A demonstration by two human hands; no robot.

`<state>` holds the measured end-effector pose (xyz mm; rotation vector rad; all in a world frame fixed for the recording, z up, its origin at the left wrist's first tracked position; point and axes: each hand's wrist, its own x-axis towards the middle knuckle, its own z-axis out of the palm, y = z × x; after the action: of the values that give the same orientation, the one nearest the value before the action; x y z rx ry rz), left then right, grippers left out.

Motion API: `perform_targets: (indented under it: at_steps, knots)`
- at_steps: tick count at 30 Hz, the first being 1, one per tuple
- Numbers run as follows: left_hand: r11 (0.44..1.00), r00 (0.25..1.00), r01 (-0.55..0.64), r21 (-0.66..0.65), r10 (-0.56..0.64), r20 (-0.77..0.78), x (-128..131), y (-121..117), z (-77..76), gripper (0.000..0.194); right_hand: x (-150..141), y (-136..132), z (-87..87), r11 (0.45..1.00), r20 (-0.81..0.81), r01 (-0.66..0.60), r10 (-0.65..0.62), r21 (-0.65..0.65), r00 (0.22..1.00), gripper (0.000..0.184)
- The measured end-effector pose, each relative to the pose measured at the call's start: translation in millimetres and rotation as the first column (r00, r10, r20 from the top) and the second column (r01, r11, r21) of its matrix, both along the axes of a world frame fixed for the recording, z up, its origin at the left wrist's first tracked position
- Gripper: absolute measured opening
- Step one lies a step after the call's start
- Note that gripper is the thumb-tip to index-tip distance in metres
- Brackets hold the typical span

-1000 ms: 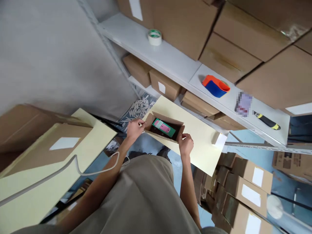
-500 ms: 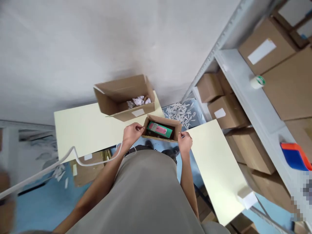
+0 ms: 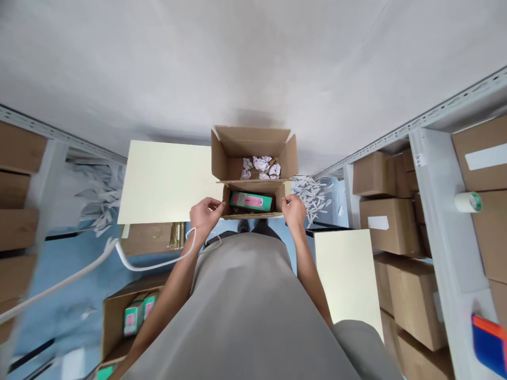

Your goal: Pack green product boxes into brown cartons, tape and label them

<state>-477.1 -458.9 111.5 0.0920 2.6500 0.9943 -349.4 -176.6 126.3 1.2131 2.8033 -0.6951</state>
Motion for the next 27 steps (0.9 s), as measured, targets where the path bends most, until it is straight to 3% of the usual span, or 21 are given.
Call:
perform_targets:
  at_steps: [5, 8, 13, 16, 19, 23, 25, 27]
  knots:
    - [0.998, 0.998, -0.058, 0.023, 0.057, 0.034, -2.5, 9.6, -8.0, 0.016, -16.1, 18.5, 3.5, 0.997, 0.035, -0.079, 0.079, -0.007, 0.996, 0.024]
    - [0.996, 0.995, -0.092, 0.018, 0.093, -0.036, -2.4, 14.2, -12.8, 0.012, -20.3, 27.4, 14.5, 0.991, 0.046, -0.131, 0.131, -0.003, 0.990, 0.028]
    - [0.995, 0.949, -0.039, 0.094, 0.066, -0.307, -8.5, 20.2, -11.7, 0.071, -54.2, 38.2, 52.1, 0.960, -0.100, -0.270, 0.276, 0.069, 0.956, 0.039]
    - [0.995, 0.936, 0.087, 0.047, -0.065, -0.347, -16.3, 25.9, -6.8, 0.071, -108.8, 40.1, 61.2, 0.882, -0.122, -0.469, 0.471, 0.044, 0.874, 0.036]
    - [0.982, 0.939, 0.188, -0.028, -0.188, -0.287, -20.7, 32.0, -4.9, 0.071, -180.3, 31.1, 41.2, 0.714, -0.009, -0.700, 0.700, -0.027, 0.714, 0.026]
    - [0.970, 0.935, 0.221, -0.097, -0.239, -0.262, -16.8, 36.9, -13.1, 0.076, -259.1, -1.6, -12.6, 0.457, 0.286, -0.869, 0.872, -0.187, 0.397, 0.065]
    - [0.976, 0.931, 0.200, -0.084, -0.216, -0.294, -12.6, 38.3, -19.7, 0.077, -278.4, -19.8, -36.7, 0.403, 0.457, -0.871, 0.855, -0.283, 0.247, 0.066]
    - [0.983, 0.929, 0.176, -0.060, -0.186, -0.320, -8.2, 39.5, -25.5, 0.078, -284.1, -32.5, -53.8, 0.393, 0.558, -0.856, 0.815, -0.335, 0.156, 0.051]
